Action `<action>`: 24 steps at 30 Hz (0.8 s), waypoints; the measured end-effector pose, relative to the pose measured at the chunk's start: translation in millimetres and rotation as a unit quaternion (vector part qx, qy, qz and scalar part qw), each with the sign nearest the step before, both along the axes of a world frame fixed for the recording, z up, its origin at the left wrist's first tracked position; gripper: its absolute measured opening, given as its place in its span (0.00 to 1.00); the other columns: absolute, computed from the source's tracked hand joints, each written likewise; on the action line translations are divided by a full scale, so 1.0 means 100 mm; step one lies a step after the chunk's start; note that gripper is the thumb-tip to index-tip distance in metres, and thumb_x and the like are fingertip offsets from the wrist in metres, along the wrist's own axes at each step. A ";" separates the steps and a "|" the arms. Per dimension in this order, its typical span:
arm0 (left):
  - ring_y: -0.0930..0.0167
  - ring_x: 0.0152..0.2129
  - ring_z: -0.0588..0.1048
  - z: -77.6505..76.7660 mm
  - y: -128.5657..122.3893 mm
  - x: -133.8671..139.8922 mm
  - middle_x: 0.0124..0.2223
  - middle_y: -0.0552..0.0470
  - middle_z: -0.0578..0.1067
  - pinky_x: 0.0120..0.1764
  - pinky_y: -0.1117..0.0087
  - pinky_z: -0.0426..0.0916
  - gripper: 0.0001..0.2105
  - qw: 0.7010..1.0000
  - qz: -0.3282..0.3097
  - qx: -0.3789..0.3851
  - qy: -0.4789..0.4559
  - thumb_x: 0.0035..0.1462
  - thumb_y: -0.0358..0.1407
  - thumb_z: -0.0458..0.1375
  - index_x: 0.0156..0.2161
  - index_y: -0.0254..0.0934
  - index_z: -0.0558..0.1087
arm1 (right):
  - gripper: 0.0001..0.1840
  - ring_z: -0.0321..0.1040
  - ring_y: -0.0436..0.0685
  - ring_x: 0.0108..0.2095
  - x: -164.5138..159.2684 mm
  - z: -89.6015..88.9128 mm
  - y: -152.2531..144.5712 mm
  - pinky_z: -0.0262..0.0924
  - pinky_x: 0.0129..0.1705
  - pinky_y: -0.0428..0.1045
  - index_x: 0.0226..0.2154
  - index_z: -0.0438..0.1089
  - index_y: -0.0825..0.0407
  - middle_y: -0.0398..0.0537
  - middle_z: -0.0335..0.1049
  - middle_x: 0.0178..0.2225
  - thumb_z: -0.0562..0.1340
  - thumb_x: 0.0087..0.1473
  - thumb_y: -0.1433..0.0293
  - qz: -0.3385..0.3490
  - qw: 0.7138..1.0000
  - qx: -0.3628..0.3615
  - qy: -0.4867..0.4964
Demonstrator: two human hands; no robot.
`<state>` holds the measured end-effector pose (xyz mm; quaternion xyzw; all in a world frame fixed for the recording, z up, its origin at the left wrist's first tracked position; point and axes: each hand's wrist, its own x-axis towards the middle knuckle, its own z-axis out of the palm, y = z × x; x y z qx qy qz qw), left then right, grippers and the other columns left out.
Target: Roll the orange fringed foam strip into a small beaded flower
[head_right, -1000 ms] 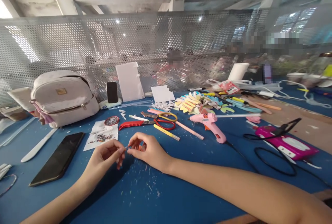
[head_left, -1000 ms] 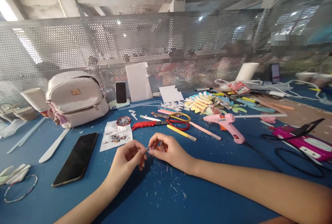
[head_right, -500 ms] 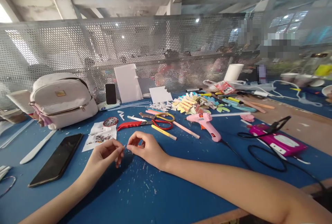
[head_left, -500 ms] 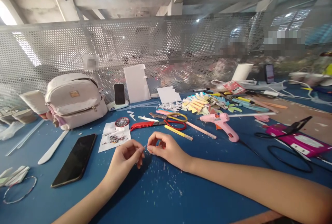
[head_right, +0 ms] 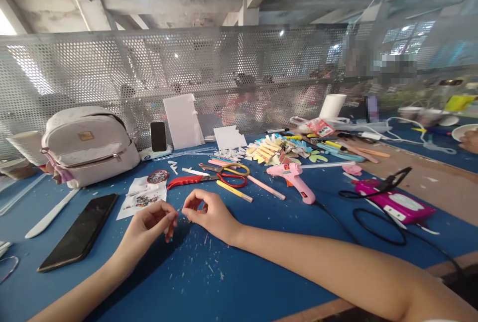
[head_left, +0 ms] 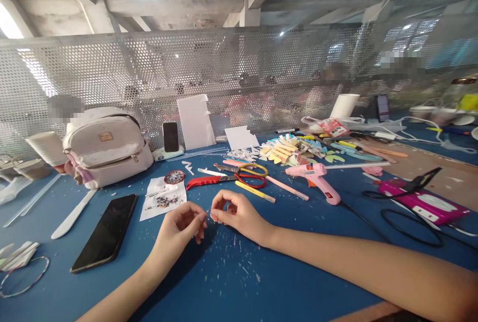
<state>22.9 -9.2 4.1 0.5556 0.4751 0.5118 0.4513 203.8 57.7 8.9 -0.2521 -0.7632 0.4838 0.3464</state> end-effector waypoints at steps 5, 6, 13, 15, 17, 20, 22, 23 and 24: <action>0.75 0.18 0.71 0.00 0.01 -0.01 0.24 0.55 0.73 0.23 0.74 0.69 0.11 1.000 -0.002 -0.001 0.003 0.58 0.41 0.61 0.31 0.34 0.72 | 0.08 0.67 0.52 0.31 0.00 0.00 0.00 0.57 0.29 0.45 0.32 0.68 0.52 0.43 0.69 0.30 0.63 0.58 0.65 -0.006 1.000 0.011 -0.002; 0.75 0.18 0.70 0.01 0.01 -0.01 0.24 0.55 0.73 0.23 0.74 0.69 0.11 1.000 -0.003 0.000 0.003 0.58 0.41 0.61 0.31 0.34 0.72 | 0.07 0.66 0.51 0.31 0.00 -0.01 0.00 0.57 0.29 0.45 0.32 0.68 0.52 0.43 0.69 0.30 0.63 0.58 0.65 -0.005 1.000 0.011 -0.003; 0.75 0.18 0.70 0.01 0.00 -0.02 0.24 0.55 0.72 0.23 0.74 0.69 0.12 1.000 -0.011 0.002 -0.001 0.57 0.42 0.62 0.31 0.33 0.72 | 0.06 0.66 0.51 0.34 0.00 -0.01 -0.01 0.54 0.29 0.44 0.36 0.67 0.51 0.42 0.67 0.33 0.64 0.56 0.67 -0.013 1.000 0.026 0.009; 0.75 0.18 0.70 0.01 0.00 -0.01 0.24 0.55 0.72 0.23 0.74 0.68 0.13 1.000 -0.016 0.001 -0.003 0.57 0.43 0.62 0.30 0.33 0.71 | 0.07 0.66 0.51 0.34 0.00 -0.01 -0.02 0.53 0.28 0.43 0.37 0.67 0.51 0.41 0.66 0.32 0.64 0.56 0.68 -0.016 0.999 0.031 0.014; 0.75 0.17 0.70 0.01 0.01 -0.01 0.23 0.55 0.72 0.22 0.74 0.68 0.14 1.000 -0.019 0.001 -0.004 0.56 0.44 0.62 0.30 0.33 0.71 | 0.07 0.66 0.50 0.32 0.00 -0.01 -0.02 0.52 0.27 0.43 0.38 0.67 0.50 0.40 0.65 0.31 0.64 0.55 0.69 -0.018 0.999 0.035 0.019; 0.75 0.17 0.70 0.00 0.00 -0.01 0.23 0.55 0.72 0.22 0.74 0.68 0.14 1.000 -0.016 0.002 -0.003 0.56 0.43 0.62 0.30 0.33 0.71 | 0.06 0.66 0.50 0.31 0.00 -0.02 -0.01 0.54 0.27 0.43 0.38 0.67 0.50 0.40 0.66 0.30 0.64 0.56 0.70 -0.021 0.999 0.035 0.020; 0.75 0.17 0.70 0.00 0.00 -0.01 0.23 0.55 0.72 0.22 0.75 0.68 0.13 1.000 -0.016 0.001 -0.002 0.56 0.43 0.62 0.30 0.33 0.71 | 0.05 0.67 0.51 0.31 0.00 -0.02 -0.01 0.56 0.28 0.44 0.37 0.67 0.50 0.41 0.67 0.29 0.63 0.56 0.71 -0.021 0.999 0.034 0.017; 0.76 0.17 0.70 0.00 0.00 0.00 0.23 0.55 0.72 0.22 0.75 0.68 0.13 1.000 -0.016 0.001 -0.001 0.56 0.43 0.62 0.30 0.33 0.71 | 0.05 0.67 0.51 0.31 0.00 -0.03 -0.01 0.56 0.28 0.44 0.37 0.68 0.50 0.41 0.68 0.29 0.63 0.56 0.71 -0.022 0.999 0.035 0.016; 0.76 0.18 0.70 0.00 0.00 0.00 0.23 0.55 0.72 0.22 0.75 0.68 0.13 1.000 -0.017 0.001 0.000 0.56 0.43 0.62 0.30 0.33 0.71 | 0.04 0.67 0.51 0.31 0.00 -0.03 -0.01 0.56 0.28 0.44 0.37 0.68 0.50 0.41 0.68 0.29 0.63 0.56 0.71 -0.022 0.999 0.035 0.017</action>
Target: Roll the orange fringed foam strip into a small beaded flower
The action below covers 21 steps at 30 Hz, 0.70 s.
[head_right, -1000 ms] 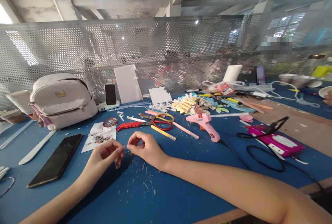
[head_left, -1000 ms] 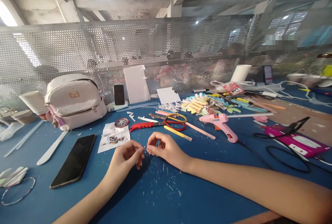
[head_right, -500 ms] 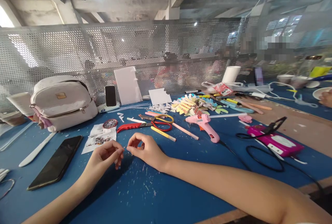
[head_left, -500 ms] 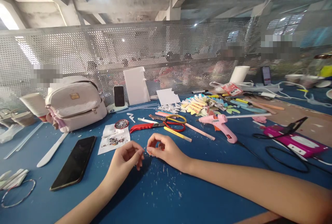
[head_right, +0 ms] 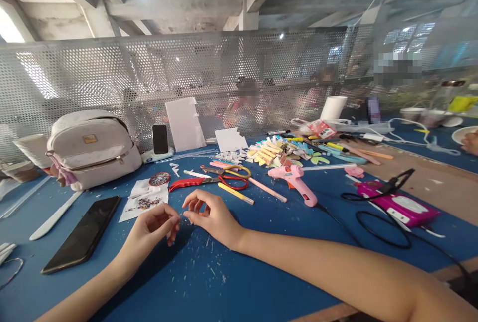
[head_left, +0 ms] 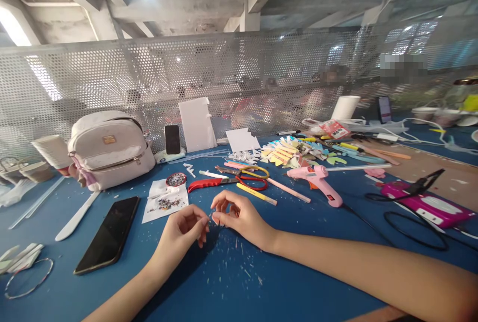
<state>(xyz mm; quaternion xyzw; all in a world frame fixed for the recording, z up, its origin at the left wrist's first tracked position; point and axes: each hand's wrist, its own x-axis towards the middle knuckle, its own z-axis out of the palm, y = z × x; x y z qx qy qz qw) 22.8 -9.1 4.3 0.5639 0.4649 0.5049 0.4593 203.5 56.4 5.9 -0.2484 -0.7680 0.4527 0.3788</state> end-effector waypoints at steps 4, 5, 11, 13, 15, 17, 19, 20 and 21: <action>0.76 0.18 0.70 0.00 0.00 0.00 0.24 0.55 0.72 0.22 0.75 0.68 0.13 1.000 -0.005 0.000 0.000 0.56 0.43 0.62 0.30 0.33 0.71 | 0.03 0.67 0.50 0.29 0.00 0.01 -0.01 0.56 0.27 0.43 0.36 0.68 0.50 0.40 0.69 0.27 0.64 0.57 0.70 0.002 1.000 -0.005 0.008; 0.76 0.18 0.70 0.00 0.00 0.00 0.24 0.55 0.72 0.22 0.75 0.68 0.13 1.000 -0.006 0.000 0.000 0.56 0.43 0.62 0.30 0.33 0.71 | 0.03 0.67 0.49 0.28 0.00 0.01 -0.01 0.56 0.27 0.43 0.36 0.68 0.50 0.40 0.69 0.27 0.63 0.57 0.70 0.003 1.000 -0.007 0.009; 0.76 0.18 0.70 0.00 -0.01 0.00 0.24 0.55 0.72 0.22 0.75 0.68 0.14 1.000 -0.009 -0.004 -0.004 0.56 0.43 0.62 0.30 0.33 0.71 | 0.02 0.67 0.49 0.28 0.00 0.02 -0.01 0.57 0.27 0.43 0.33 0.69 0.51 0.41 0.70 0.28 0.63 0.58 0.69 0.005 1.000 -0.002 0.004; 0.76 0.18 0.70 0.01 -0.01 0.00 0.24 0.55 0.72 0.22 0.75 0.68 0.14 1.000 -0.008 -0.004 -0.004 0.56 0.44 0.62 0.30 0.33 0.71 | 0.03 0.67 0.49 0.27 0.01 0.02 -0.01 0.57 0.27 0.43 0.33 0.69 0.51 0.41 0.70 0.28 0.63 0.58 0.69 0.004 1.000 0.001 0.003; 0.76 0.18 0.70 0.01 -0.01 0.01 0.24 0.55 0.72 0.22 0.75 0.68 0.14 1.000 -0.007 -0.004 -0.004 0.56 0.44 0.62 0.30 0.34 0.71 | 0.03 0.67 0.49 0.28 0.01 0.02 -0.02 0.57 0.27 0.43 0.32 0.69 0.51 0.41 0.70 0.28 0.63 0.58 0.69 0.002 1.000 0.005 0.004; 0.76 0.18 0.70 0.01 -0.01 0.01 0.24 0.55 0.72 0.22 0.75 0.68 0.13 1.000 -0.006 -0.004 -0.002 0.57 0.43 0.62 0.30 0.34 0.72 | 0.03 0.67 0.49 0.28 0.01 0.03 -0.02 0.57 0.27 0.43 0.32 0.69 0.51 0.41 0.70 0.28 0.63 0.58 0.69 0.001 1.000 0.006 0.003; 0.75 0.18 0.70 0.00 0.00 0.02 0.24 0.55 0.72 0.22 0.75 0.68 0.13 1.000 -0.006 -0.005 -0.001 0.57 0.43 0.62 0.30 0.34 0.72 | 0.04 0.67 0.49 0.27 0.00 0.03 -0.01 0.57 0.27 0.43 0.32 0.69 0.51 0.41 0.70 0.28 0.63 0.58 0.69 0.000 1.000 0.006 0.001; 0.75 0.18 0.70 0.00 0.00 0.02 0.24 0.55 0.72 0.22 0.75 0.68 0.13 1.000 -0.006 -0.004 -0.001 0.57 0.42 0.62 0.30 0.34 0.72 | 0.04 0.67 0.49 0.27 0.00 0.03 -0.01 0.57 0.27 0.43 0.31 0.69 0.51 0.41 0.70 0.28 0.63 0.58 0.69 -0.001 1.000 0.004 0.000; 0.75 0.18 0.70 0.00 0.00 0.02 0.24 0.55 0.72 0.22 0.75 0.68 0.13 1.000 -0.006 -0.004 -0.001 0.57 0.42 0.62 0.30 0.34 0.72 | 0.05 0.67 0.49 0.27 0.00 0.02 -0.01 0.57 0.27 0.43 0.31 0.69 0.51 0.41 0.70 0.28 0.63 0.58 0.69 -0.002 1.000 0.004 0.000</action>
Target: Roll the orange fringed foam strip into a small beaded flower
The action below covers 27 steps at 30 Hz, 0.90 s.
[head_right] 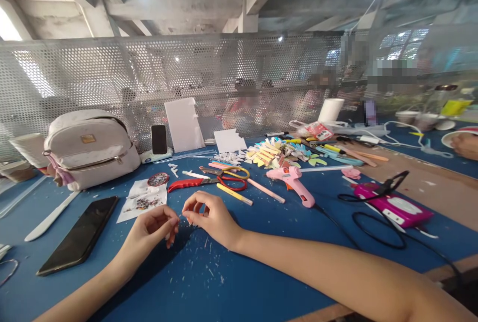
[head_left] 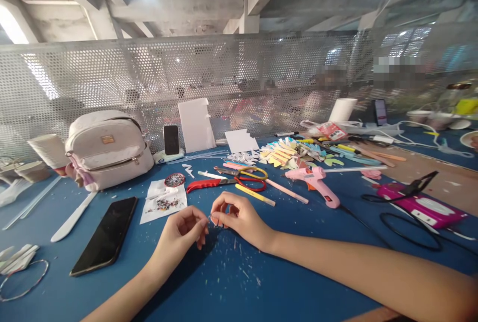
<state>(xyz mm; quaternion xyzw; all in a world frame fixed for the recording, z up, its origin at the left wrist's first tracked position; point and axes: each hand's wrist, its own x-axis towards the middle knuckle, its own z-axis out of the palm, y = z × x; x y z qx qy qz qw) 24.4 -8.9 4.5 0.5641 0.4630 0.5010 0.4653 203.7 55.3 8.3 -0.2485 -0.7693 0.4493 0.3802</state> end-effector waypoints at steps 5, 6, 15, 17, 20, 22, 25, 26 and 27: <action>0.76 0.17 0.70 0.01 0.00 0.00 0.24 0.55 0.72 0.22 0.75 0.68 0.13 1.000 0.003 0.002 -0.004 0.56 0.43 0.62 0.30 0.33 0.72 | 0.05 0.67 0.48 0.27 0.00 0.00 0.00 0.59 0.27 0.43 0.31 0.70 0.52 0.41 0.69 0.29 0.63 0.58 0.69 -0.003 1.000 0.002 0.003; 0.76 0.17 0.69 0.01 0.00 0.00 0.24 0.55 0.72 0.22 0.75 0.68 0.13 1.000 0.003 0.001 -0.005 0.56 0.43 0.62 0.30 0.33 0.72 | 0.04 0.67 0.48 0.27 0.00 0.00 0.00 0.59 0.27 0.43 0.31 0.70 0.52 0.41 0.69 0.29 0.63 0.58 0.69 -0.002 1.000 0.001 0.004; 0.75 0.16 0.68 0.00 0.00 0.00 0.22 0.57 0.71 0.18 0.76 0.66 0.12 1.000 0.012 -0.015 0.000 0.51 0.42 0.66 0.32 0.34 0.73 | 0.04 0.66 0.49 0.27 0.00 0.01 0.00 0.60 0.27 0.43 0.31 0.70 0.52 0.43 0.69 0.29 0.63 0.57 0.69 -0.001 1.000 0.003 0.001; 0.76 0.16 0.68 0.01 0.01 0.01 0.22 0.57 0.71 0.18 0.77 0.65 0.13 1.000 0.014 -0.015 0.003 0.52 0.43 0.65 0.32 0.33 0.73 | 0.04 0.66 0.49 0.27 0.00 0.02 0.00 0.60 0.26 0.43 0.30 0.70 0.52 0.43 0.68 0.29 0.63 0.56 0.70 -0.002 1.000 0.005 0.001; 0.76 0.16 0.68 0.01 0.00 0.00 0.22 0.56 0.71 0.18 0.77 0.66 0.13 1.000 0.016 -0.013 0.007 0.53 0.43 0.64 0.32 0.33 0.73 | 0.04 0.66 0.49 0.27 0.00 0.04 -0.01 0.59 0.26 0.43 0.29 0.70 0.52 0.42 0.68 0.29 0.63 0.56 0.71 -0.002 1.000 0.007 0.000; 0.76 0.16 0.69 0.01 0.00 0.00 0.22 0.56 0.71 0.18 0.76 0.66 0.13 1.000 0.015 -0.011 0.008 0.54 0.43 0.64 0.32 0.33 0.73 | 0.04 0.66 0.49 0.27 0.01 0.04 -0.01 0.59 0.26 0.43 0.30 0.70 0.52 0.42 0.68 0.29 0.63 0.57 0.71 -0.002 1.000 0.008 -0.002; 0.75 0.16 0.69 0.00 0.00 -0.01 0.22 0.56 0.71 0.18 0.76 0.66 0.13 1.000 0.013 -0.005 0.009 0.55 0.43 0.63 0.31 0.33 0.73 | 0.06 0.66 0.49 0.28 0.01 0.03 0.00 0.59 0.26 0.43 0.30 0.71 0.52 0.42 0.69 0.29 0.63 0.58 0.68 0.000 1.000 0.011 -0.007; 0.75 0.16 0.68 -0.01 0.00 -0.01 0.22 0.56 0.71 0.18 0.76 0.66 0.13 1.000 0.013 -0.002 0.009 0.55 0.43 0.63 0.31 0.33 0.73 | 0.06 0.66 0.49 0.28 0.01 0.03 0.00 0.58 0.26 0.43 0.30 0.70 0.52 0.42 0.69 0.29 0.63 0.58 0.68 0.000 1.000 0.011 -0.008; 0.75 0.16 0.68 -0.02 0.00 -0.01 0.22 0.56 0.71 0.18 0.76 0.66 0.13 1.000 0.013 0.001 0.008 0.55 0.43 0.63 0.30 0.33 0.73 | 0.06 0.66 0.49 0.28 0.01 0.03 0.00 0.58 0.26 0.43 0.30 0.70 0.52 0.42 0.69 0.29 0.63 0.58 0.68 0.001 1.000 0.012 -0.009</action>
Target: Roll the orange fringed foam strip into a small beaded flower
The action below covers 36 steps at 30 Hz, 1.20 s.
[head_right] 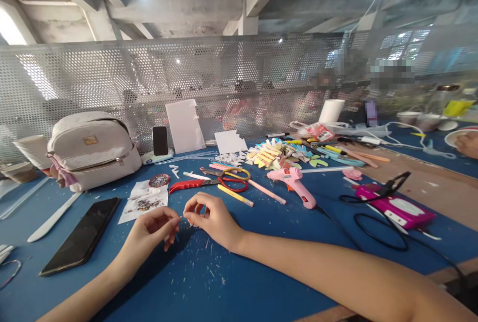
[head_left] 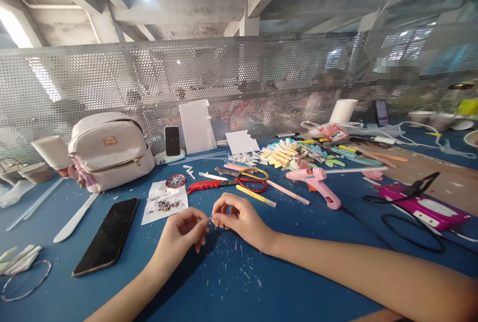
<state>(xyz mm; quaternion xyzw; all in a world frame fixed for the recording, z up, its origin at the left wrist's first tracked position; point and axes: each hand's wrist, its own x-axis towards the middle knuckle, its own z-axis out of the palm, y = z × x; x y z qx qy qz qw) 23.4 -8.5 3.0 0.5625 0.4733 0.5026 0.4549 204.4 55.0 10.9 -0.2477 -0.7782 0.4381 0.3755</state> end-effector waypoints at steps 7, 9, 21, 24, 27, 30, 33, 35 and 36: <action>0.75 0.17 0.68 0.00 0.00 0.00 0.23 0.55 0.71 0.19 0.76 0.67 0.14 1.000 -0.010 0.009 -0.007 0.56 0.45 0.62 0.30 0.33 0.73 | 0.06 0.66 0.50 0.28 -0.01 0.01 -0.01 0.59 0.27 0.44 0.30 0.70 0.52 0.42 0.69 0.30 0.63 0.57 0.69 -0.001 1.000 0.001 -0.001; 0.75 0.17 0.69 0.01 0.00 0.00 0.24 0.54 0.72 0.19 0.76 0.67 0.15 1.000 -0.010 0.008 -0.009 0.56 0.45 0.62 0.30 0.33 0.73 | 0.06 0.66 0.50 0.28 -0.01 0.01 0.00 0.59 0.27 0.44 0.30 0.70 0.52 0.43 0.69 0.30 0.64 0.57 0.68 -0.001 1.000 0.000 -0.002; 0.75 0.18 0.68 0.03 -0.03 0.00 0.25 0.54 0.71 0.19 0.75 0.65 0.15 1.000 -0.020 0.012 -0.006 0.57 0.45 0.61 0.30 0.34 0.71 | 0.05 0.64 0.49 0.28 -0.01 0.02 -0.02 0.55 0.27 0.44 0.28 0.70 0.52 0.41 0.69 0.30 0.64 0.55 0.72 -0.006 1.000 0.014 0.000; 0.75 0.18 0.68 0.01 -0.03 0.00 0.25 0.54 0.71 0.20 0.75 0.65 0.14 1.000 -0.022 0.014 -0.005 0.58 0.44 0.61 0.30 0.34 0.71 | 0.04 0.64 0.50 0.28 -0.01 0.01 -0.02 0.55 0.27 0.44 0.29 0.70 0.51 0.42 0.70 0.30 0.63 0.56 0.71 -0.011 1.000 0.019 -0.003; 0.75 0.18 0.69 0.01 -0.03 0.00 0.26 0.54 0.71 0.19 0.75 0.65 0.14 1.000 -0.022 0.015 -0.007 0.57 0.45 0.61 0.30 0.34 0.71 | 0.03 0.64 0.50 0.29 -0.01 -0.01 0.00 0.55 0.27 0.44 0.31 0.71 0.51 0.42 0.70 0.31 0.64 0.56 0.70 -0.011 1.000 0.020 -0.008; 0.75 0.18 0.69 0.01 -0.02 0.01 0.25 0.54 0.71 0.19 0.76 0.66 0.14 1.000 -0.021 0.015 -0.008 0.57 0.44 0.61 0.29 0.34 0.71 | 0.02 0.64 0.50 0.30 -0.01 -0.02 0.00 0.55 0.27 0.44 0.32 0.71 0.51 0.43 0.71 0.32 0.64 0.55 0.70 -0.007 1.000 0.021 -0.006; 0.75 0.18 0.68 0.01 -0.02 0.01 0.24 0.55 0.70 0.19 0.76 0.66 0.13 1.000 -0.021 0.014 -0.009 0.58 0.43 0.61 0.29 0.34 0.71 | 0.02 0.64 0.50 0.30 0.00 -0.01 -0.01 0.55 0.28 0.44 0.32 0.71 0.51 0.42 0.71 0.32 0.65 0.55 0.71 -0.007 1.000 0.021 -0.003; 0.75 0.18 0.69 0.00 -0.01 0.01 0.24 0.55 0.70 0.19 0.76 0.66 0.13 1.000 -0.022 0.013 -0.009 0.58 0.43 0.61 0.29 0.34 0.71 | 0.02 0.63 0.50 0.30 0.00 -0.01 -0.01 0.55 0.28 0.44 0.32 0.71 0.51 0.42 0.70 0.32 0.65 0.55 0.71 -0.009 1.000 0.020 0.000; 0.75 0.18 0.69 0.00 -0.01 0.01 0.24 0.55 0.70 0.19 0.76 0.66 0.13 1.000 -0.022 0.013 -0.009 0.58 0.43 0.61 0.29 0.34 0.71 | 0.02 0.63 0.50 0.30 0.00 -0.01 -0.01 0.55 0.28 0.43 0.31 0.71 0.51 0.41 0.70 0.32 0.65 0.55 0.71 -0.009 1.000 0.020 0.001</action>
